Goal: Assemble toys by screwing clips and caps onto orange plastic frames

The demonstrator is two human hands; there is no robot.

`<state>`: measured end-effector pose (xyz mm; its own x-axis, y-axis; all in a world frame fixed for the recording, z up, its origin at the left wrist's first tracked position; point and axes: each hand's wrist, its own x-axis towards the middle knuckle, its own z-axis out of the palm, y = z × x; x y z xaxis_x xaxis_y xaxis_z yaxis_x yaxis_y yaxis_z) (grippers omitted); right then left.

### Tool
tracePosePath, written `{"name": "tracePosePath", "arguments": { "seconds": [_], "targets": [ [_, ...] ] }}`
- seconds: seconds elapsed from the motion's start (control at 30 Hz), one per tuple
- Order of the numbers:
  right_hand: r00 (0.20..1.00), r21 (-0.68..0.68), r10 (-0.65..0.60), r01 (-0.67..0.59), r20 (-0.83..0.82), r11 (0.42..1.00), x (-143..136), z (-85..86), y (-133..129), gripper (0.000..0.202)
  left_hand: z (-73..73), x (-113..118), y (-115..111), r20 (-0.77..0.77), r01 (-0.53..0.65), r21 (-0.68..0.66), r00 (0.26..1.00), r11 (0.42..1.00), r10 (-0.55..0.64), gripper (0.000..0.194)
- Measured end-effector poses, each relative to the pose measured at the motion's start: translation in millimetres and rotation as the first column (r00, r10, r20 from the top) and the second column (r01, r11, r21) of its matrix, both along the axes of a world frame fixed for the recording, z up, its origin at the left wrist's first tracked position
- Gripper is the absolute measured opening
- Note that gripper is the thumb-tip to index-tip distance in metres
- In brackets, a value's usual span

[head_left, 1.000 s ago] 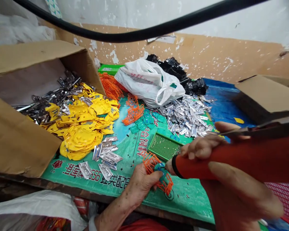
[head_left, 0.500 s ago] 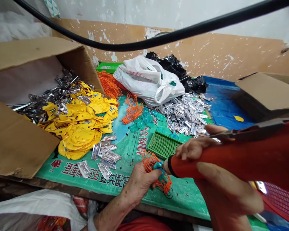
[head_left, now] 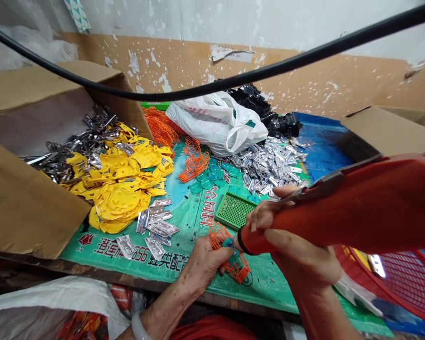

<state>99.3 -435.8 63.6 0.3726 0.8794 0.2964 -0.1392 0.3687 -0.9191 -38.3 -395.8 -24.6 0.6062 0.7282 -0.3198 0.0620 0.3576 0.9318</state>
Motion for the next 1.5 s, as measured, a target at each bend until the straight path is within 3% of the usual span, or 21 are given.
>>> {"name": "tracePosePath", "arguments": {
  "seconds": [0.2,0.37,0.47,0.57,0.67,0.93,1.13,1.5],
  "targets": [
    [0.999,0.051,0.036,-0.035,-0.008,0.998,6.8,10.7,-4.2,0.047,2.7,-2.1,-0.3,0.084,0.067,0.012,0.994,0.998,-0.068,0.017],
    [0.972,0.148,-0.230,0.236,-0.055,0.960,28.2,25.9,20.1,0.040,-0.3,1.5,-1.8,0.128,0.039,-0.122,0.991,0.992,-0.023,0.019],
    [0.931,0.163,-0.363,0.363,-0.028,0.917,37.4,19.3,48.4,0.029,1.2,3.4,-3.1,0.140,0.010,-0.228,0.990,0.974,0.023,0.020],
    [0.913,0.100,-0.405,0.399,0.049,0.911,40.6,3.2,71.4,0.015,3.9,2.6,-3.7,0.139,-0.022,-0.277,0.988,0.961,0.063,0.020],
    [0.889,0.061,-0.445,0.441,0.109,0.895,40.1,-10.3,83.2,0.015,5.5,0.7,-3.4,0.164,-0.031,-0.279,0.983,0.960,0.079,0.022],
    [0.883,0.036,-0.439,0.439,0.168,0.898,40.3,-21.4,92.0,0.011,7.3,1.4,-2.0,0.179,-0.049,-0.332,0.977,0.942,0.114,0.025],
    [0.885,0.029,-0.433,0.435,0.168,0.900,42.3,-26.8,93.7,0.013,9.9,1.0,-1.6,0.155,-0.134,-0.340,0.968,0.931,0.196,0.024],
    [0.882,-0.010,-0.442,0.449,0.164,0.893,37.2,-20.1,92.4,0.018,10.5,0.9,-0.1,0.182,-0.195,-0.357,0.945,0.914,0.273,0.036]
  ]
}}
